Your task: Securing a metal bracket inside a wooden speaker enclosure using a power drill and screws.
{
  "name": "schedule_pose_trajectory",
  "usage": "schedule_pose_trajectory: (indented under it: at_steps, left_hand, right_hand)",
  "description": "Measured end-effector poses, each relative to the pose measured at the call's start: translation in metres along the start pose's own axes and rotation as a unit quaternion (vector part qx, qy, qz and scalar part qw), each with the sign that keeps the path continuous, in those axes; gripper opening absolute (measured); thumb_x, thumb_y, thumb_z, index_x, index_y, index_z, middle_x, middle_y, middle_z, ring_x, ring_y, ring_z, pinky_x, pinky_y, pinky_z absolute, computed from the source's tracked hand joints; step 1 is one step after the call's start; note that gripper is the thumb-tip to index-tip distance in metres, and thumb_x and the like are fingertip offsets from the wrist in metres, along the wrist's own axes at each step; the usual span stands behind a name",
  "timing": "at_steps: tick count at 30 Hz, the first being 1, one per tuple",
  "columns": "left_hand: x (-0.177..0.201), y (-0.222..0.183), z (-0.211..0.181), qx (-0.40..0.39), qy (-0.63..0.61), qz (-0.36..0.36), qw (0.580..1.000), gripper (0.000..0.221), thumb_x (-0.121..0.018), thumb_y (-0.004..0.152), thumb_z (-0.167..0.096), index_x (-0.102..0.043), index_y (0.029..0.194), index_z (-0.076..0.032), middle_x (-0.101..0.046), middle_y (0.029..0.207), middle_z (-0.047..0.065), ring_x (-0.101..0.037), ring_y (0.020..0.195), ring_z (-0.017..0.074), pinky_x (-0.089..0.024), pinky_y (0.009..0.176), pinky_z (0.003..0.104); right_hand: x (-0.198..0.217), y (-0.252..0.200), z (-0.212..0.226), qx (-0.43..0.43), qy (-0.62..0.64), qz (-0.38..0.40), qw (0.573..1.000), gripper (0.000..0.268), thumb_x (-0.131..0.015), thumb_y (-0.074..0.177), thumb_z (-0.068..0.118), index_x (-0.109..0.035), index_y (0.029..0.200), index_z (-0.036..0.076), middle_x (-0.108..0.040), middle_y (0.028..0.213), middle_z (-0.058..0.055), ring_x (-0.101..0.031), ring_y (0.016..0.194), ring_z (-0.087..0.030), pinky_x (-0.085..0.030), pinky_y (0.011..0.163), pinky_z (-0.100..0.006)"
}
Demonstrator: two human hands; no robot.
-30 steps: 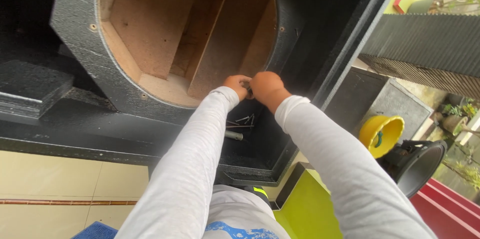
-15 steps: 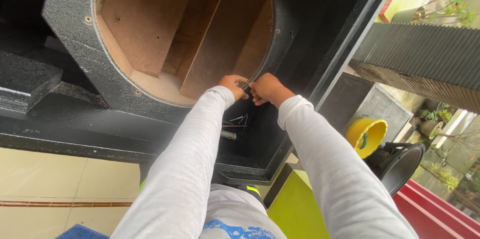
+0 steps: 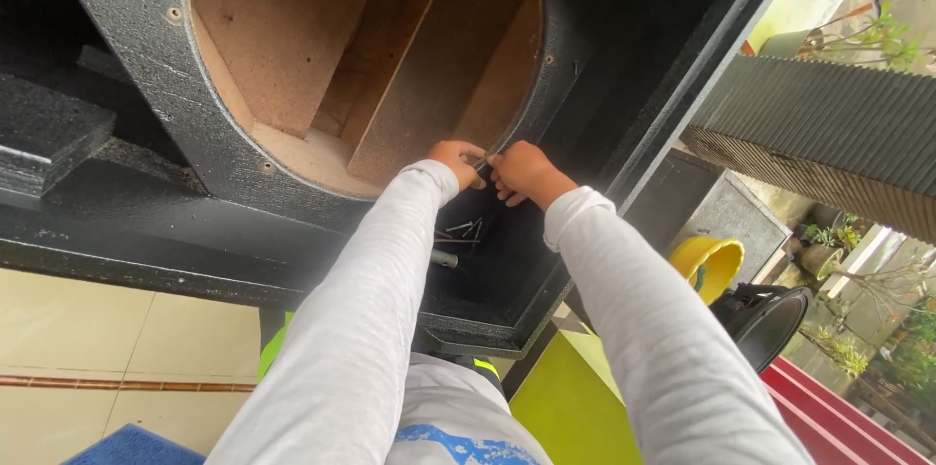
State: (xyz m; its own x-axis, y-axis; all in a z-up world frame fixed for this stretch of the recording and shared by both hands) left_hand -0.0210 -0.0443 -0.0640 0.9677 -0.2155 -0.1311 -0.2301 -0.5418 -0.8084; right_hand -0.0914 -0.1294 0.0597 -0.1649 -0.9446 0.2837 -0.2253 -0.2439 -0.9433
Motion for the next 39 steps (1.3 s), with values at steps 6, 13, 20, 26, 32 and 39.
schedule_pose_trajectory:
  at_steps: [6,13,20,26,32,39]
  left_hand:
    - [0.023,-0.048,-0.03,-0.009,-0.061,-0.01,0.998,0.049,-0.076,0.077,-0.004,-0.075,0.122,-0.024,-0.07,0.133,0.009,-0.061,0.13,0.0256,-0.047,0.111,0.037]
    - [0.023,-0.041,-0.027,-0.008,-0.04,0.009,0.999,0.058,-0.09,0.067,-0.016,-0.075,0.122,-0.028,-0.069,0.132,0.01,-0.06,0.131,0.0281,-0.048,0.112,0.04]
    - [0.043,-0.046,-0.049,-0.034,0.084,-0.024,0.996,0.053,-0.091,0.072,-0.028,-0.074,0.122,-0.022,-0.071,0.126,0.012,-0.064,0.125,0.028,-0.052,0.106,0.039]
    - [0.046,-0.121,-0.115,-0.104,0.332,-0.038,0.937,0.025,-0.075,0.088,-0.038,-0.075,0.101,-0.017,-0.074,0.108,0.009,-0.07,0.111,0.0281,-0.058,0.094,0.041]
    - [-0.051,-0.106,-0.028,-0.185,0.594,0.119,0.774,0.03,-0.076,0.085,-0.028,-0.078,0.107,-0.009,-0.077,0.104,0.013,-0.074,0.103,0.032,-0.061,0.088,0.045]
    - [-0.06,-0.1,-0.011,-0.169,0.583,0.155,0.779,0.023,-0.075,0.086,-0.031,-0.081,0.102,-0.016,-0.078,0.095,0.006,-0.076,0.095,0.0287,-0.061,0.083,0.041]
  right_hand:
    - [-0.018,-0.025,0.049,0.211,-0.47,-0.112,0.85,0.032,-0.054,0.103,0.015,-0.074,0.095,-0.008,-0.071,0.081,-0.017,-0.075,0.072,-0.032,-0.065,0.056,-0.042]
    - [-0.01,-0.046,0.034,0.234,-0.565,-0.162,0.774,0.024,-0.059,0.095,0.013,-0.074,0.081,0.002,-0.068,0.068,-0.012,-0.072,0.062,-0.027,-0.062,0.05,-0.041]
    - [0.028,-0.22,0.047,0.317,-0.33,-0.249,0.854,0.021,-0.066,0.097,0.02,-0.079,0.095,0.003,-0.072,0.077,-0.011,-0.074,0.071,-0.027,-0.061,0.063,-0.037]
    - [0.034,-0.299,-0.044,0.427,-0.021,-0.388,0.817,0.015,-0.074,0.099,0.016,-0.078,0.099,0.002,-0.072,0.082,-0.008,-0.072,0.072,-0.022,-0.06,0.065,-0.03]
    - [0.016,-0.3,-0.113,0.416,0.076,-0.396,0.815,0.016,-0.074,0.097,0.011,-0.077,0.098,-0.004,-0.073,0.082,-0.012,-0.074,0.074,-0.024,-0.062,0.067,-0.031]
    - [0.016,-0.305,-0.151,0.399,0.126,-0.423,0.804,0.017,-0.076,0.096,0.012,-0.076,0.099,-0.006,-0.074,0.082,-0.015,-0.075,0.076,-0.026,-0.063,0.069,-0.032]
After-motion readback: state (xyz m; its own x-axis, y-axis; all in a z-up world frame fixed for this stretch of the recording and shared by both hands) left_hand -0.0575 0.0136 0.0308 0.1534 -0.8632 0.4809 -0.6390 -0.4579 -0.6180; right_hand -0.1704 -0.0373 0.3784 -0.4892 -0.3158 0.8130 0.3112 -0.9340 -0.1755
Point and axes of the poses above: each hand's wrist, its own y-axis towards the middle knuckle, its own x-axis out of the back of the hand, z = x × y, the point moved 8 cm from there along y, towards the middle knuckle
